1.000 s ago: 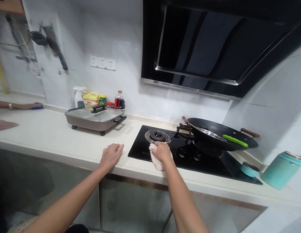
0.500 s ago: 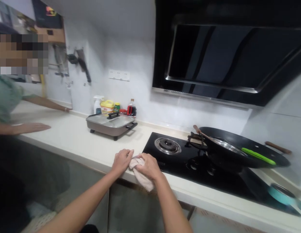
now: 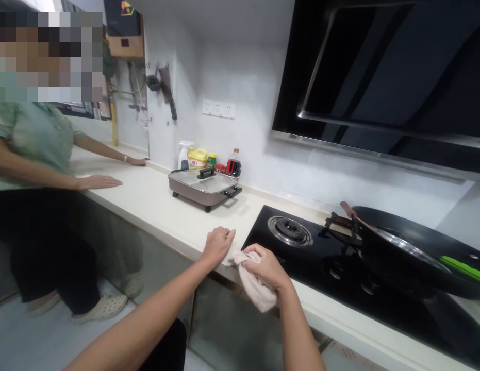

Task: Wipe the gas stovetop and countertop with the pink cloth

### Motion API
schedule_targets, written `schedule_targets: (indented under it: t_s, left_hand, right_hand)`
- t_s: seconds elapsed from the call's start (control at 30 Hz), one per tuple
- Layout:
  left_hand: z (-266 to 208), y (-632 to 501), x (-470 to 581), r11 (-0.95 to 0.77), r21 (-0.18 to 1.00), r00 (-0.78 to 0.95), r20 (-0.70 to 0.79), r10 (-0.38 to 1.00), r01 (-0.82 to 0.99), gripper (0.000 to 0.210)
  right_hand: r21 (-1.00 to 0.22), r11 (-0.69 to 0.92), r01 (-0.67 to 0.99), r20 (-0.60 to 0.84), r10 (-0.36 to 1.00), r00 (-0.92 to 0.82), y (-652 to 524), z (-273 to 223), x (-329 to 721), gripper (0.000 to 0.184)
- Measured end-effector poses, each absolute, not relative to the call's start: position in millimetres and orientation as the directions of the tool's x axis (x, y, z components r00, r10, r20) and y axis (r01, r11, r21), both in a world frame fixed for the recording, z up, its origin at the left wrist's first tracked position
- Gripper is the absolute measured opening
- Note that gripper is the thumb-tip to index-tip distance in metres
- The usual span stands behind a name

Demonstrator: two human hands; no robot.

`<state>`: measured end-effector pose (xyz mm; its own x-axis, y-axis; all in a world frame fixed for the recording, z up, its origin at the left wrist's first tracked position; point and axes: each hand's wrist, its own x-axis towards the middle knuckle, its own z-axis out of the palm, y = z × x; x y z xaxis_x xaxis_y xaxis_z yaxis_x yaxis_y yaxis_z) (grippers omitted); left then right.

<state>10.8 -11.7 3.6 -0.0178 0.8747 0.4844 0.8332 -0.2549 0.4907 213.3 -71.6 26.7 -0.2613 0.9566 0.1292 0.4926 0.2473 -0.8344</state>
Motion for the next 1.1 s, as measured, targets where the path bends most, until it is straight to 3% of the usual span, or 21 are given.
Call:
schedule_targets:
  t_s: [0.4, 0.7, 0.9, 1.1]
  left_hand:
    - [-3.5, -8.8, 12.7, -0.262, 0.534, -0.050, 0.499, 0.865, 0.804, 0.034]
    - [-2.5, -13.6, 11.5, -0.288, 0.524, -0.016, 0.500, 0.866, 0.802, 0.027]
    - [-1.0, -14.7, 9.8, -0.295, 0.502, 0.016, 0.487, 0.873, 0.813, 0.029]
    - [1.4, -11.1, 7.4, -0.283, 0.476, 0.031, 0.470, 0.882, 0.833, 0.029]
  right_hand:
    - [-0.973, 0.148, 0.178, 0.086, 0.946, -0.313, -73.3, 15.2, 239.9, 0.052]
    - [-0.972, 0.147, 0.181, 0.119, 0.981, -0.154, -86.2, 12.7, 237.4, 0.054]
    - [-0.880, 0.159, 0.448, 0.223, 0.970, 0.094, -87.9, 9.3, 226.7, 0.049]
    - [-0.792, 0.077, 0.606, 0.284, 0.925, 0.253, -95.9, 8.4, 210.8, 0.046]
